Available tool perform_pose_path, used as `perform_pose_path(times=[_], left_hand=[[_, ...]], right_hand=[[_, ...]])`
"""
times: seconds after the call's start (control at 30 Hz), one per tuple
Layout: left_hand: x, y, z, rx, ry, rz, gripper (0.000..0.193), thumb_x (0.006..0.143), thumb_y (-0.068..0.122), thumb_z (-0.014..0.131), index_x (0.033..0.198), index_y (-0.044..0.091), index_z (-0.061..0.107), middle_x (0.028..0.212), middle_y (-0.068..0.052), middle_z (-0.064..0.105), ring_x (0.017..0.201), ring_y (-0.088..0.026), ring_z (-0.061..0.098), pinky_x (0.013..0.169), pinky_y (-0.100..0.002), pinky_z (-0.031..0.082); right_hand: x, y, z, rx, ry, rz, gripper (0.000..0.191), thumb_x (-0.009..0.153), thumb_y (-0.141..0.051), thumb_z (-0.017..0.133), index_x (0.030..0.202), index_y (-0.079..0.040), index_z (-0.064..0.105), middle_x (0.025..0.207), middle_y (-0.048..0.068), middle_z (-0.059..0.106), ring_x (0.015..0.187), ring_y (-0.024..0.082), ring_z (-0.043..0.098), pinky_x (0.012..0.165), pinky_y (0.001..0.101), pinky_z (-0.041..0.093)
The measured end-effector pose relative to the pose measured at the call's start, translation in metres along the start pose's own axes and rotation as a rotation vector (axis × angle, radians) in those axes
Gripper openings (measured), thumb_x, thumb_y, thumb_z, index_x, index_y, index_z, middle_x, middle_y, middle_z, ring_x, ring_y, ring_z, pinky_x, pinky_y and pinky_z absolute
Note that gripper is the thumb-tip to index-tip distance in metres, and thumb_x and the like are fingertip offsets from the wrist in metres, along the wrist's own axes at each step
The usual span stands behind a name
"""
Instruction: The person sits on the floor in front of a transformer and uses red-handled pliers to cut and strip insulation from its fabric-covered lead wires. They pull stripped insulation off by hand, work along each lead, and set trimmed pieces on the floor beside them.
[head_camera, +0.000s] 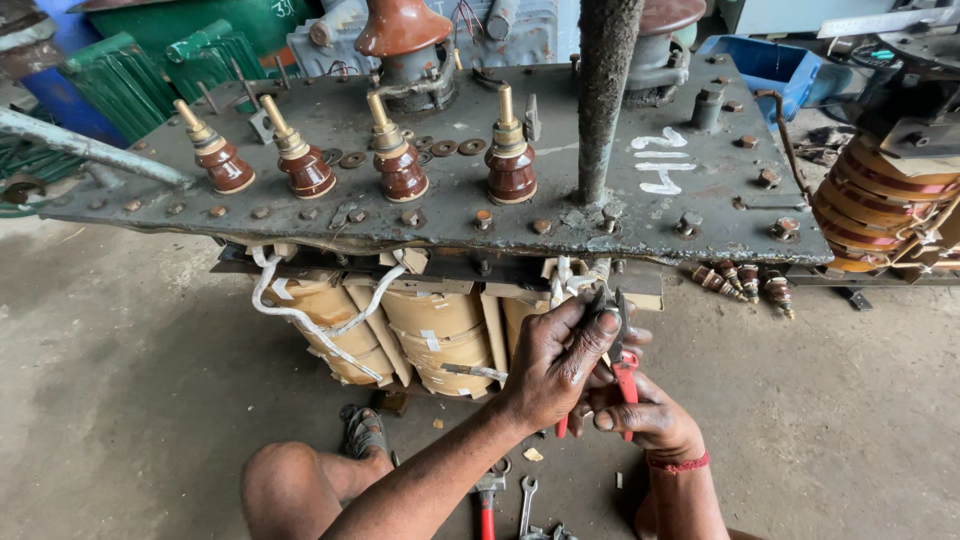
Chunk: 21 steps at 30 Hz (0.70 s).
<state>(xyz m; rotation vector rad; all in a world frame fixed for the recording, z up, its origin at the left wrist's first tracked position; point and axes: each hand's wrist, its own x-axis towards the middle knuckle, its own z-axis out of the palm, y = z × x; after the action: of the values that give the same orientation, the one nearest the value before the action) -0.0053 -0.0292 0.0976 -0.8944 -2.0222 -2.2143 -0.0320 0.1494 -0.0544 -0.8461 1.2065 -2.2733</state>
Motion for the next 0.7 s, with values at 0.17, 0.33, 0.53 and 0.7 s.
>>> perform_pose_path(times=[0.17, 0.33, 0.53, 0.7], left_hand=[[-0.007, -0.002, 0.002, -0.075, -0.014, -0.018, 0.034, 0.112, 0.032, 0.054, 0.121, 0.001, 0.062, 0.105, -0.009, 0.076, 0.097, -0.012, 0.072, 0.085, -0.029, 0.062], [-0.003, 0.005, 0.015, -0.203, -0.063, -0.064, 0.041, 0.098, 0.036, 0.075, 0.105, -0.003, 0.067, 0.09, -0.008, 0.072, 0.079, -0.015, 0.069, 0.07, -0.031, 0.059], [0.015, 0.016, 0.007, 0.137, -0.219, -0.266, 0.051, 0.095, 0.049, 0.075, 0.071, 0.004, 0.067, 0.063, 0.0, 0.066, 0.056, -0.008, 0.061, 0.054, -0.026, 0.051], [0.03, 0.023, -0.015, -0.045, -0.525, -0.331, 0.043, 0.085, 0.043, 0.083, 0.076, 0.004, 0.067, 0.066, -0.001, 0.067, 0.057, -0.009, 0.064, 0.053, -0.025, 0.053]], right_hand=[[0.002, 0.031, -0.034, 0.086, 0.066, 0.14, 0.069, 0.068, -0.011, 0.077, 0.132, 0.011, 0.064, 0.108, 0.016, 0.069, 0.096, 0.023, 0.061, 0.077, 0.0294, 0.047], [0.022, 0.026, -0.018, 0.373, -0.13, 0.121, 0.066, 0.067, -0.013, 0.076, 0.128, 0.005, 0.059, 0.103, 0.017, 0.066, 0.092, 0.029, 0.062, 0.076, 0.0374, 0.048], [0.019, -0.001, 0.06, 0.465, -0.074, 0.034, 0.062, 0.067, -0.015, 0.075, 0.124, -0.002, 0.053, 0.098, 0.019, 0.062, 0.087, 0.036, 0.063, 0.074, 0.047, 0.049], [0.024, 0.002, 0.107, 0.321, 0.231, -0.099, 0.055, 0.066, -0.018, 0.07, 0.115, 0.004, 0.055, 0.095, 0.019, 0.062, 0.089, 0.037, 0.064, 0.076, 0.051, 0.053]])
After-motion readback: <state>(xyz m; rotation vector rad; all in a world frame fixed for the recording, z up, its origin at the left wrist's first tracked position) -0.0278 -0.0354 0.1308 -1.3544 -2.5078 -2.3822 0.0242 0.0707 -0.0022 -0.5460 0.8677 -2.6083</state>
